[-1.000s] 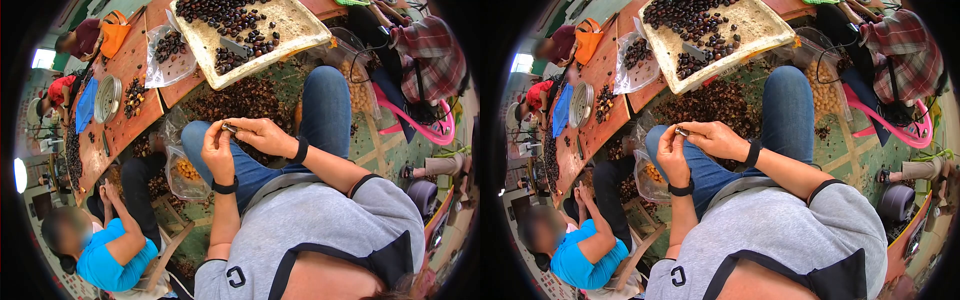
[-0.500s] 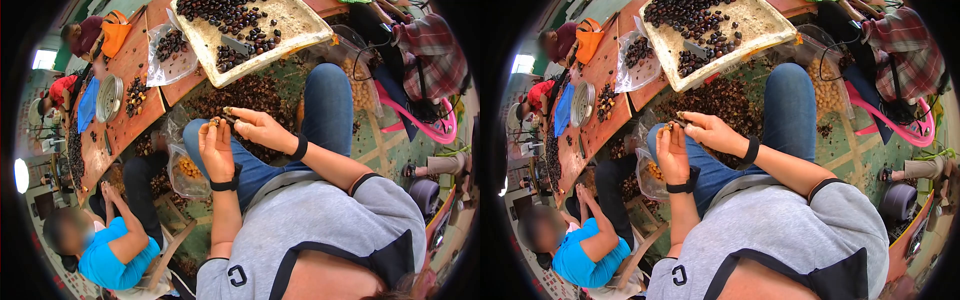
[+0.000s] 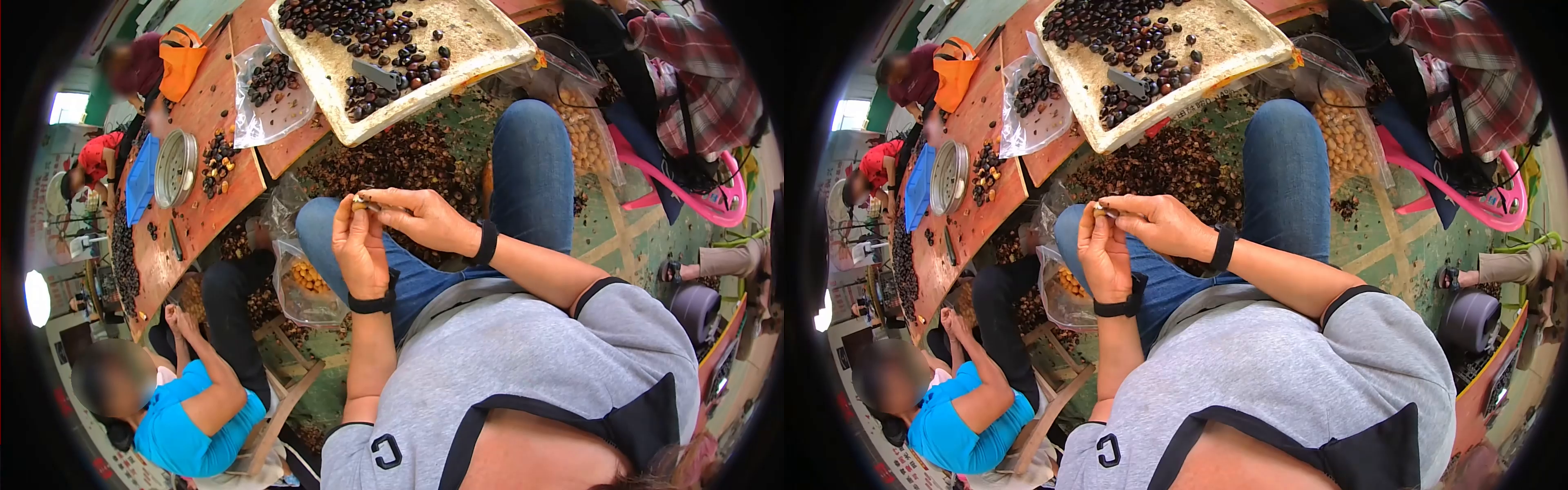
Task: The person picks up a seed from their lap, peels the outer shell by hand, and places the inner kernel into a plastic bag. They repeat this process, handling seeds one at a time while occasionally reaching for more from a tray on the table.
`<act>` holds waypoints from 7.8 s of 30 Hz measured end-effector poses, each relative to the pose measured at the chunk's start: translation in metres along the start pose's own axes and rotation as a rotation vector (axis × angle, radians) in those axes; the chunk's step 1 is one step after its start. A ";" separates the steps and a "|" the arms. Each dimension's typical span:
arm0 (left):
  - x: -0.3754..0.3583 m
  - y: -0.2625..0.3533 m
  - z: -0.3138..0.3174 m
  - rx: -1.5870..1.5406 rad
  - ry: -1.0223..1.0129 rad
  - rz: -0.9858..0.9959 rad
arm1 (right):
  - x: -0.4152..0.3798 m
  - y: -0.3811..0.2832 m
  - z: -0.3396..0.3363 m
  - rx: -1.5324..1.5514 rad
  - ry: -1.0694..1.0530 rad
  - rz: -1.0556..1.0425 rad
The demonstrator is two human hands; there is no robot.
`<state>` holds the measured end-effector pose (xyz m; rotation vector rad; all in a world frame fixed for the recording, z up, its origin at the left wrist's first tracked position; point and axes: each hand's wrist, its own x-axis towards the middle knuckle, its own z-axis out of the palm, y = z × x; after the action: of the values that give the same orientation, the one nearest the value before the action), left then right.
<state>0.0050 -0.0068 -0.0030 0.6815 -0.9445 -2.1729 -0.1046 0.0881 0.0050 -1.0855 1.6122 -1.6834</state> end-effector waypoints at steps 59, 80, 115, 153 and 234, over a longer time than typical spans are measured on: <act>-0.005 0.007 0.010 0.152 -0.099 0.018 | 0.021 0.003 -0.031 0.303 0.068 0.259; -0.010 0.007 0.012 0.760 -0.114 0.264 | 0.004 0.011 -0.012 0.174 0.001 0.099; -0.003 0.008 0.002 1.017 -0.043 0.557 | -0.007 -0.014 -0.004 0.280 -0.037 0.158; -0.009 0.004 0.014 0.160 0.002 0.106 | -0.009 -0.004 0.004 0.405 -0.013 0.248; -0.005 0.003 0.011 0.289 0.048 0.189 | -0.002 0.002 0.000 0.214 -0.059 0.063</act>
<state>0.0020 0.0000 0.0068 0.7431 -1.2586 -1.8667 -0.1037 0.0896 0.0031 -0.9584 1.3787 -1.7204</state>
